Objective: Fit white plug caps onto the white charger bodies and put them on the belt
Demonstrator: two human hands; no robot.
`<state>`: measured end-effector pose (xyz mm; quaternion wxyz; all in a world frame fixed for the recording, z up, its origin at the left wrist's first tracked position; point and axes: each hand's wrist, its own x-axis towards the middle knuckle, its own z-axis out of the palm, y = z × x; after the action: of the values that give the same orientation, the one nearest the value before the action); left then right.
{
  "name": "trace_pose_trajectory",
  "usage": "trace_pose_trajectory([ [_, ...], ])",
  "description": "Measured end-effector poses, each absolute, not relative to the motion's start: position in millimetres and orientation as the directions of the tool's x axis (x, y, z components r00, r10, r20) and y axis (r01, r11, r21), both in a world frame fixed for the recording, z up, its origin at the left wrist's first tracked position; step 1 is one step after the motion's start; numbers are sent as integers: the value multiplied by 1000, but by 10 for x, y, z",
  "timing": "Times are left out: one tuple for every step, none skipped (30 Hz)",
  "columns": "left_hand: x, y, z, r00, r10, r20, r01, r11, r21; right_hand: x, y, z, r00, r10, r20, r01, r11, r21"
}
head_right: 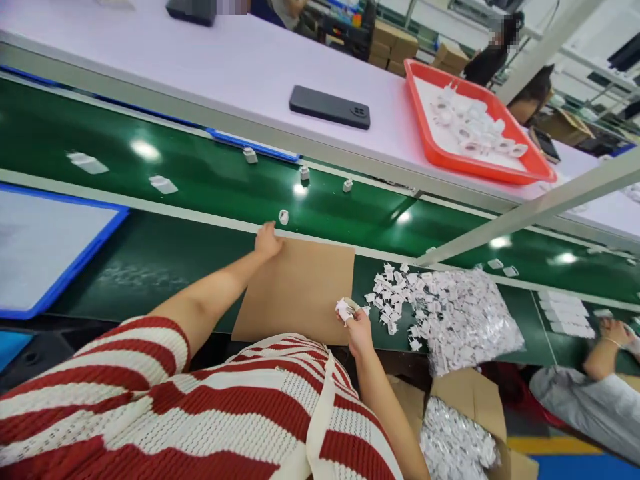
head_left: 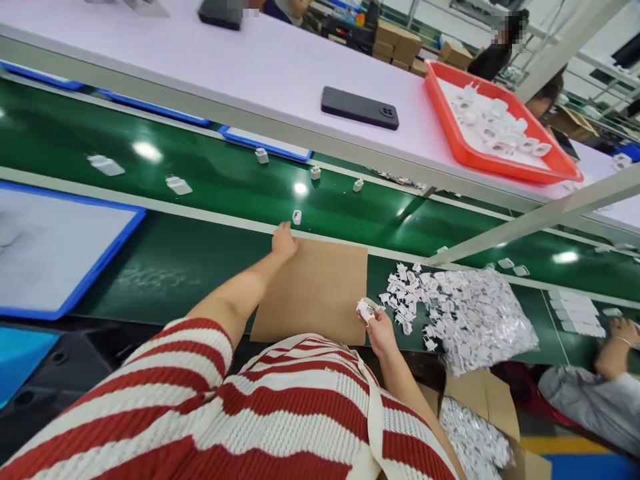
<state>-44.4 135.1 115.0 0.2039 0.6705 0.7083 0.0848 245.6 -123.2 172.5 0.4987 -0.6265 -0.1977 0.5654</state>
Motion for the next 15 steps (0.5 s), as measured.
trace_pose_trajectory([
  [-473, 1596, 1164, -6, 983, -183, 921, 77, 382, 2429, -1200, 1809, 287, 801, -526, -368, -415, -832],
  [-497, 1807, 1172, 14, 980, -196, 930, 59, 364, 2402, -1171, 1896, 293, 786, -544, -423, -404, -811],
  [-521, 1981, 1171, 61, 975, -214, 937, 17, 350, 2374, -1144, 1984, 297, 771, -564, -473, -394, -788],
  [-548, 2123, 1163, 116, 966, -233, 938, -30, 344, 2347, -1119, 2070, 300, 755, -583, -517, -385, -764],
  [-582, 2239, 1147, 185, 951, -248, 933, -91, 347, 2322, -1096, 2151, 304, 741, -599, -556, -373, -743],
  [-622, 2339, 1125, 244, 932, -268, 926, -142, 351, 2299, -1077, 2225, 307, 729, -611, -590, -358, -724],
  [-668, 2429, 1097, 284, 914, -291, 920, -174, 352, 2279, -1061, 2291, 309, 719, -623, -619, -346, -706],
  [-714, 2512, 1067, 309, 900, -308, 916, -195, 350, 2262, -1049, 2348, 309, 709, -633, -642, -336, -689],
  [-756, 2586, 1038, 316, 892, -323, 918, -202, 342, 2247, -1043, 2395, 309, 701, -643, -659, -330, -676],
  [-790, 2648, 1013, 307, 891, -333, 924, -196, 328, 2235, -1043, 2433, 307, 693, -652, -670, -330, -665],
  [-812, 2688, 997, 295, 895, -335, 930, -188, 316, 2225, -1047, 2460, 304, 689, -658, -674, -332, -660],
  [-820, 2699, 991, 285, 903, -321, 932, -184, 311, 2215, -1053, 2476, 302, 689, -658, -674, -334, -659],
  [-811, 2672, 996, 288, 913, -288, 927, -191, 323, 2207, -1060, 2480, 301, 694, -654, -668, -335, -664],
  [-783, 2603, 1010, 306, 921, -243, 913, -211, 350, 2200, -1065, 2472, 301, 703, -645, -659, -336, -673],
  [-735, 2489, 1028, 335, 922, -194, 890, -243, 386, 2193, -1065, 2450, 303, 713, -632, -646, -334, -686],
])
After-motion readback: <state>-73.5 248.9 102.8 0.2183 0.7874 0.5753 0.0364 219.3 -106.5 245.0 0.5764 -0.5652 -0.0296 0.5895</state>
